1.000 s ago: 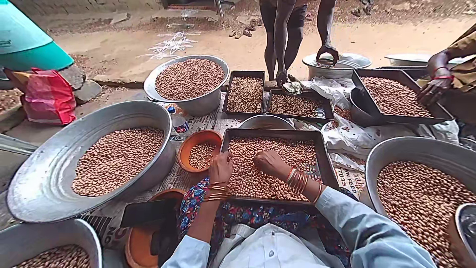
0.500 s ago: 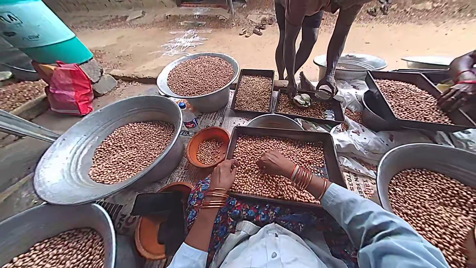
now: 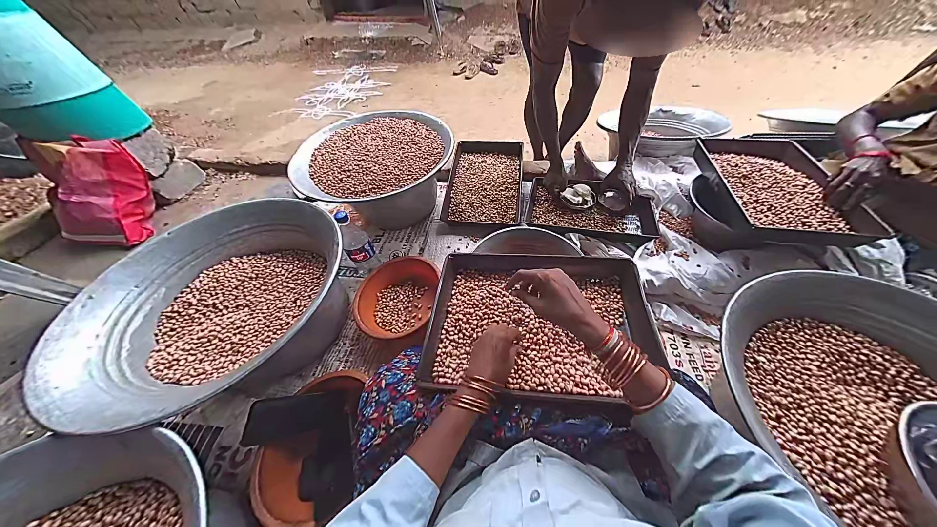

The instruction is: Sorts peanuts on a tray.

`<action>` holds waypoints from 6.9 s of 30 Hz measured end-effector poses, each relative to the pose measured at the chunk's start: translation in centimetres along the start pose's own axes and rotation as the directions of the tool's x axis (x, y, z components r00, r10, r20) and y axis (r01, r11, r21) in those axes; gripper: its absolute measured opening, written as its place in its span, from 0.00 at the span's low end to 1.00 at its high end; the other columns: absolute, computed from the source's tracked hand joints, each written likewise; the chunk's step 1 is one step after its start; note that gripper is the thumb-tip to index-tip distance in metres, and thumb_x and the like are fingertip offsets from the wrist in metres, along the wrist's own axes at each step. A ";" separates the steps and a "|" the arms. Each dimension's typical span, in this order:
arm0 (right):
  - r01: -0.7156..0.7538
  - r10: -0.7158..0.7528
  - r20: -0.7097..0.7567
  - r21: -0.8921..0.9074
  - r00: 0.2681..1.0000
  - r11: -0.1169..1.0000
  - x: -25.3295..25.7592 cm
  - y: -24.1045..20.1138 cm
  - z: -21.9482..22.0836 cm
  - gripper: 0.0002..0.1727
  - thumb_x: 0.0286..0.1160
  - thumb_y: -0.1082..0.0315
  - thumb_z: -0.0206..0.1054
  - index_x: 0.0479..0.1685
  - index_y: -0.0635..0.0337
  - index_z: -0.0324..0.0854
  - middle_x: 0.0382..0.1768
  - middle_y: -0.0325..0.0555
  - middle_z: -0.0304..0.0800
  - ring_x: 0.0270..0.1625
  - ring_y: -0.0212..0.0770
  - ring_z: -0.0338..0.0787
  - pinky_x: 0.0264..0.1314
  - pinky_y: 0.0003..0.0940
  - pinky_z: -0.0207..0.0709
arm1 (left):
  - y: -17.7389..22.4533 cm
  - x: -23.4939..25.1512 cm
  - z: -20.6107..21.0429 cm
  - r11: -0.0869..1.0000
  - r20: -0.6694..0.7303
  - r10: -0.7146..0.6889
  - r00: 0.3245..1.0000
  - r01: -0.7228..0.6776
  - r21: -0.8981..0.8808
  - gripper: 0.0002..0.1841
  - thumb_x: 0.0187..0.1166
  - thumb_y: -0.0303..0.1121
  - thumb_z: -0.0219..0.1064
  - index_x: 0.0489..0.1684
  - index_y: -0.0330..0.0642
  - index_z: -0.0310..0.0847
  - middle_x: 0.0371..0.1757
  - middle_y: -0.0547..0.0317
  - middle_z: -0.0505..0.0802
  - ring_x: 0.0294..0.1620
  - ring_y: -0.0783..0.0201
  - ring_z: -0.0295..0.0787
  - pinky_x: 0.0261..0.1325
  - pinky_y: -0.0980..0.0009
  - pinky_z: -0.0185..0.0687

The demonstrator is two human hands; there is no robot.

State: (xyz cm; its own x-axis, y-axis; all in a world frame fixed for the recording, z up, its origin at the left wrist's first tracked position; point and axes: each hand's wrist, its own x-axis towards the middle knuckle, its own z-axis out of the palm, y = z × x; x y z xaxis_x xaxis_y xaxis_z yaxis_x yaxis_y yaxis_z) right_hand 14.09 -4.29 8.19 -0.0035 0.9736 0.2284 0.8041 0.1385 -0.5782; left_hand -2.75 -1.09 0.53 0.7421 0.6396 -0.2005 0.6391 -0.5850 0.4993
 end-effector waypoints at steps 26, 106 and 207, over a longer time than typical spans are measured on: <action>-0.470 0.605 0.417 -0.387 0.678 0.793 -10.5 4.8 1.6 0.38 0.73 0.70 0.69 0.86 0.62 0.61 0.59 0.69 0.87 0.64 0.69 0.87 0.63 0.69 0.77 | 3.2 -0.4 0.1 0.944 0.285 -0.316 0.905 0.268 0.194 0.38 0.78 0.29 0.67 0.91 0.39 0.57 0.71 0.35 0.87 0.74 0.38 0.84 0.76 0.42 0.75; -0.576 0.613 0.436 -0.230 0.659 0.784 -9.5 1.8 3.0 0.46 0.73 0.61 0.74 0.90 0.63 0.54 0.65 0.68 0.84 0.67 0.65 0.86 0.69 0.63 0.76 | 0.9 0.6 0.4 0.960 0.352 -0.202 0.914 0.257 -0.115 0.46 0.76 0.32 0.72 0.95 0.38 0.48 0.80 0.30 0.78 0.83 0.37 0.74 0.84 0.41 0.65; -0.434 0.759 0.066 0.851 0.648 0.296 -19.4 12.0 -1.3 0.38 0.86 0.65 0.58 0.94 0.54 0.45 0.63 0.42 0.84 0.48 0.22 0.89 0.49 0.18 0.84 | -9.5 1.6 -10.0 0.911 -0.565 -0.251 0.786 0.389 0.135 0.22 0.78 0.30 0.69 0.71 0.32 0.81 0.73 0.17 0.78 0.78 0.20 0.71 0.78 0.28 0.63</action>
State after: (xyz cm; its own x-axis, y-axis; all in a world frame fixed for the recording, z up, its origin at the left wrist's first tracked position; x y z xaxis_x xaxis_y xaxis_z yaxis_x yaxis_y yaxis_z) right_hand 24.59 -21.74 -2.19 0.5686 0.7476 -0.3431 -0.2669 -0.2269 -0.9366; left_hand -9.62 10.50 3.88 0.3084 0.9314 0.1932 0.8983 -0.3520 0.2630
